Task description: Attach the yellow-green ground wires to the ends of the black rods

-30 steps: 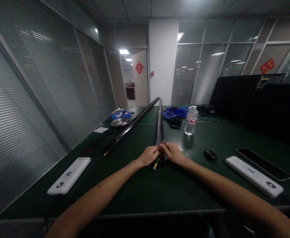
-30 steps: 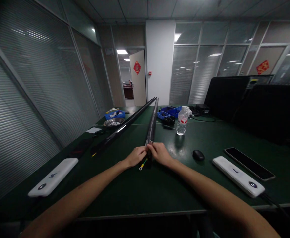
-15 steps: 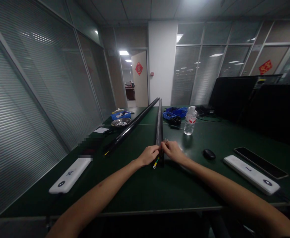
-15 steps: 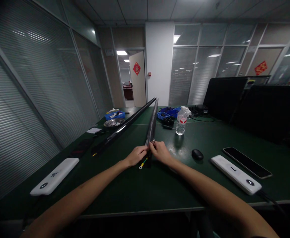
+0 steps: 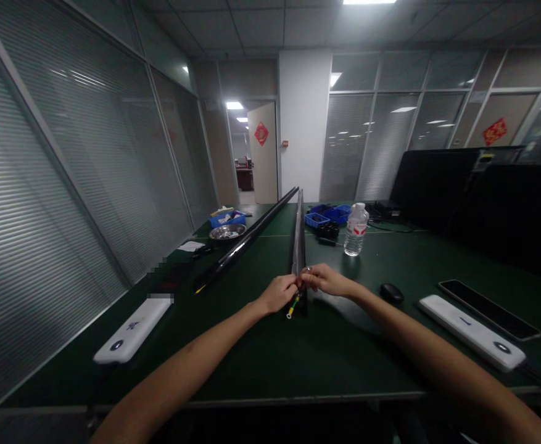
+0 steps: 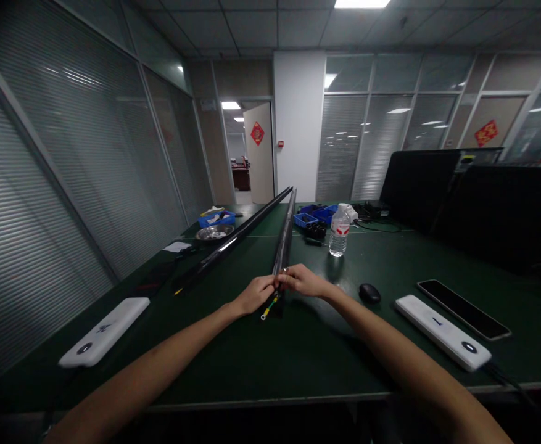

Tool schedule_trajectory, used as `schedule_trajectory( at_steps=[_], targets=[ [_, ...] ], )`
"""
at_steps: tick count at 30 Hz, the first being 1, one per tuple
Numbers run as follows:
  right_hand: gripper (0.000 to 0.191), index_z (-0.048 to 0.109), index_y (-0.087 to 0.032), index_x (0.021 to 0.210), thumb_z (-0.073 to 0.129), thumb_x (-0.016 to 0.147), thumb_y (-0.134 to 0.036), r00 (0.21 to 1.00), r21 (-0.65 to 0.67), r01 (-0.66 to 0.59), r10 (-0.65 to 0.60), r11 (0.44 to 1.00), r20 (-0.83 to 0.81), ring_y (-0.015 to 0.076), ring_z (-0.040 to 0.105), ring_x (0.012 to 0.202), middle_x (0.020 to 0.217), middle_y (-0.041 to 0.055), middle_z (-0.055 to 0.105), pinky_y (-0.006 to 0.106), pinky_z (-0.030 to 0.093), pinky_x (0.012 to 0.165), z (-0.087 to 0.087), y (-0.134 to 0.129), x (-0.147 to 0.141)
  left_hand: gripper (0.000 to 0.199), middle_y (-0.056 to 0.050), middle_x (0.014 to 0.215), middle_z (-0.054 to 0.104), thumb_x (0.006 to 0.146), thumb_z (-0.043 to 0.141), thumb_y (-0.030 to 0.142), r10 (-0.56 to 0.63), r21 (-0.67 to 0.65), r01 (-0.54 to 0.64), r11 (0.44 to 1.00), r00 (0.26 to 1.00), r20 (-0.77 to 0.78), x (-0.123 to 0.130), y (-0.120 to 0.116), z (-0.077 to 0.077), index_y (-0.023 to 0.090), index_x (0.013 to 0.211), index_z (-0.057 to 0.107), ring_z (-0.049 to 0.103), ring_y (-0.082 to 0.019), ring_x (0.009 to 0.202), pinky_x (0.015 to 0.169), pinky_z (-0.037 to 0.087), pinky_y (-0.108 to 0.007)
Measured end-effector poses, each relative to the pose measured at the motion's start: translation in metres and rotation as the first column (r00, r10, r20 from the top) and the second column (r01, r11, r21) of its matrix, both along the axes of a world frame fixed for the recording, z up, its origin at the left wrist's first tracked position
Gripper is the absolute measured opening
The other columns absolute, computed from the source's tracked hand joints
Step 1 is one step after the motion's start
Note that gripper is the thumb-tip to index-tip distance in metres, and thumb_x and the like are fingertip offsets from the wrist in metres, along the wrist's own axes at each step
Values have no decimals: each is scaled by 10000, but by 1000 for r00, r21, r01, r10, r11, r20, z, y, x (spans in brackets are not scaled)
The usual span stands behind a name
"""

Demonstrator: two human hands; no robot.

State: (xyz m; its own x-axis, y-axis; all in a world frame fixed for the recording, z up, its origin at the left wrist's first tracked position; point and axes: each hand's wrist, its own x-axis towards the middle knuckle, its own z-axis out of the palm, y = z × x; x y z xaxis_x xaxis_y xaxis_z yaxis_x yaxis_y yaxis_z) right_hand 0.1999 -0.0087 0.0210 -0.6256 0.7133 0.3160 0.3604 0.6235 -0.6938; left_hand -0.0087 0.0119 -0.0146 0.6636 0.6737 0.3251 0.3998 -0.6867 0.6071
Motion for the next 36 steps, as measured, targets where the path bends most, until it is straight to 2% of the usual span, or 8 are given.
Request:
schedule_trajectory(
  at_steps=[3,10,13,16,20,27,32,36],
  targets=[
    [492,645,-138,709,415,1013,-448,989,76,139,-142,987,40,111,542,519,587,11,609,210,410,532,0,-5,-7,229,-33,848,631,895,383,202,-6,4,6,1000,1000,-29,0,1,1,171,819,597,578,-180,814,780,435,-256],
    [407,571,-163,620,425,985,-265,851,222,516,-526,827,-20,129,541,481,557,36,593,236,329,485,-21,-14,-30,221,-22,854,631,902,387,211,-15,-3,15,1000,1000,-23,0,2,-1,173,835,594,572,-174,794,765,429,-257],
    [398,596,-156,666,424,1001,-283,890,242,446,-455,862,-20,137,567,534,612,47,620,237,367,533,-19,-14,-25,228,-31,869,639,910,386,217,-10,-17,10,1000,1000,-20,0,1,0,169,843,599,583,-178,808,770,433,-257],
    [379,644,-144,766,445,1009,-356,979,250,184,-199,951,37,140,587,621,693,45,644,234,428,617,-7,-9,-14,222,-47,894,654,893,392,198,13,-34,-13,999,1000,-7,0,-2,2,158,882,611,593,-185,815,773,439,-261],
    [412,685,-130,883,453,1002,-450,996,36,-36,33,999,77,113,550,542,675,19,633,214,440,547,10,-2,-2,224,-46,860,636,888,378,190,6,-28,-6,1000,1000,-5,-1,-3,2,157,834,592,586,-180,786,746,432,-259],
    [359,614,-146,690,460,989,-272,969,238,206,-232,949,89,112,552,565,633,19,620,211,402,567,3,-19,-20,235,-44,890,656,886,376,173,-8,-5,8,1000,1000,-5,-1,2,-3,157,862,609,589,-181,817,798,445,-262],
    [392,557,-155,641,396,989,-239,867,120,478,-489,870,91,105,547,440,543,3,580,198,343,458,-6,-23,-35,248,-48,924,667,879,384,167,-17,-11,17,1000,1000,-9,-1,1,0,155,886,632,594,-185,827,802,452,-264],
    [348,592,-149,691,436,991,-235,907,178,378,-402,908,125,118,579,511,606,19,616,207,376,514,-1,-17,-30,237,-57,919,667,882,393,175,-13,-38,13,999,1000,-1,-2,-2,2,150,866,628,603,-188,833,781,454,-255]
  ],
)
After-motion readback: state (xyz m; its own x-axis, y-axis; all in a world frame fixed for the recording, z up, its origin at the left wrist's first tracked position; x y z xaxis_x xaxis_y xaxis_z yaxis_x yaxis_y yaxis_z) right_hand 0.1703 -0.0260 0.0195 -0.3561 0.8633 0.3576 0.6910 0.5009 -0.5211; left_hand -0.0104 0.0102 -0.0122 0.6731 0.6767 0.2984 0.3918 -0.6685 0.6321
